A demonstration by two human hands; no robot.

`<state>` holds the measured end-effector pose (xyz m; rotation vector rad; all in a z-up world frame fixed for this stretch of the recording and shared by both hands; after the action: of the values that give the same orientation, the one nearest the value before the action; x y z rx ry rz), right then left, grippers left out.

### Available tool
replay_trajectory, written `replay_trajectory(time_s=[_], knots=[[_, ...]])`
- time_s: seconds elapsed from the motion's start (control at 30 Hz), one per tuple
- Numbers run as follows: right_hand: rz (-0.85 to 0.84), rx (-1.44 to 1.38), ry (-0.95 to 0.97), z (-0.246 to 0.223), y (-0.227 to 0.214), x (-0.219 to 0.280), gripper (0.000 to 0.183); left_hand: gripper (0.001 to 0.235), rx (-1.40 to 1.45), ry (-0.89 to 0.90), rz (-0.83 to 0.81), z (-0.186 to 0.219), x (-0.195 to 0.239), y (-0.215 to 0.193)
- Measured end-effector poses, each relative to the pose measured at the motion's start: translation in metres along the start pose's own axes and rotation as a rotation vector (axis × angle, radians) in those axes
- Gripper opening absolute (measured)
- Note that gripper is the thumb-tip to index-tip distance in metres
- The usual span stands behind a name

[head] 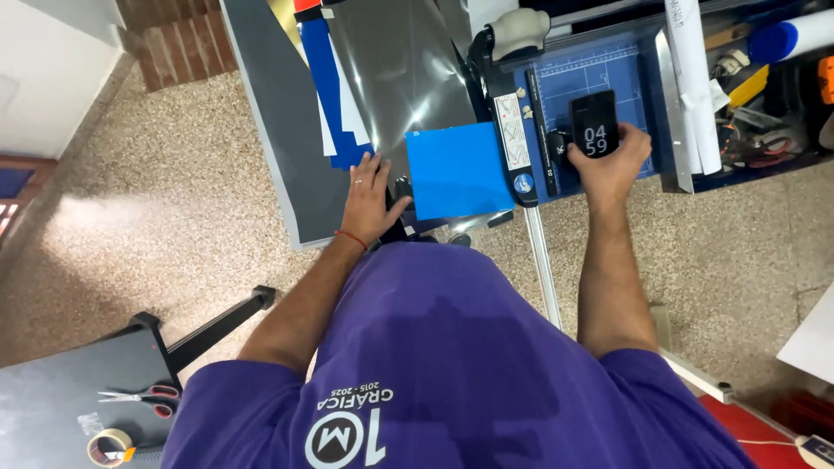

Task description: Measuring, marking, cutting, and rolling a sheet of vinyl on a workbench in a print shop.

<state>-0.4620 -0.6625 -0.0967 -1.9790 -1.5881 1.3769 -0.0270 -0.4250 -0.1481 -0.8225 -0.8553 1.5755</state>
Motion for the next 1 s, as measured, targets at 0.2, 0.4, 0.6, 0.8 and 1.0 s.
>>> replay_trajectory(time_s=[0.2,0.4,0.6,0.8,1.0], knots=[[-0.157,-0.226,-0.11,-0.139,0.058,0.0,0.089,0.086,-0.004,-0.005,0.024,-0.009,0.023,0.006],[-0.336,-0.282,-0.071,-0.188,0.158,0.01,0.085,0.081,-0.004,0.011,0.1,-0.017,0.039,-0.011],[-0.355,-0.008,0.002,-0.17,0.209,0.014,0.089,0.078,-0.087,-0.085,0.207,-0.044,0.088,-0.032],[-0.364,-0.148,-0.182,-0.2,0.104,0.043,0.084,0.079,-0.145,-0.269,0.347,-0.056,0.177,-0.038],[-0.491,-0.203,-0.581,-0.137,0.045,0.141,0.051,0.073,-0.206,-0.5,0.415,-0.003,0.283,0.0]])
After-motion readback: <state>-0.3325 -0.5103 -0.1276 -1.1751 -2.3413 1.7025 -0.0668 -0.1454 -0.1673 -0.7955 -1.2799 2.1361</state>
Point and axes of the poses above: each hand's wrist, its own x-axis away from the middle knuckle, its own y-axis out of the palm, z = x × y, the point moved 2 cm from there along -x, towards the middle knuckle, and after that the axes turned 4 degrees about z, right-handed, at the moved point
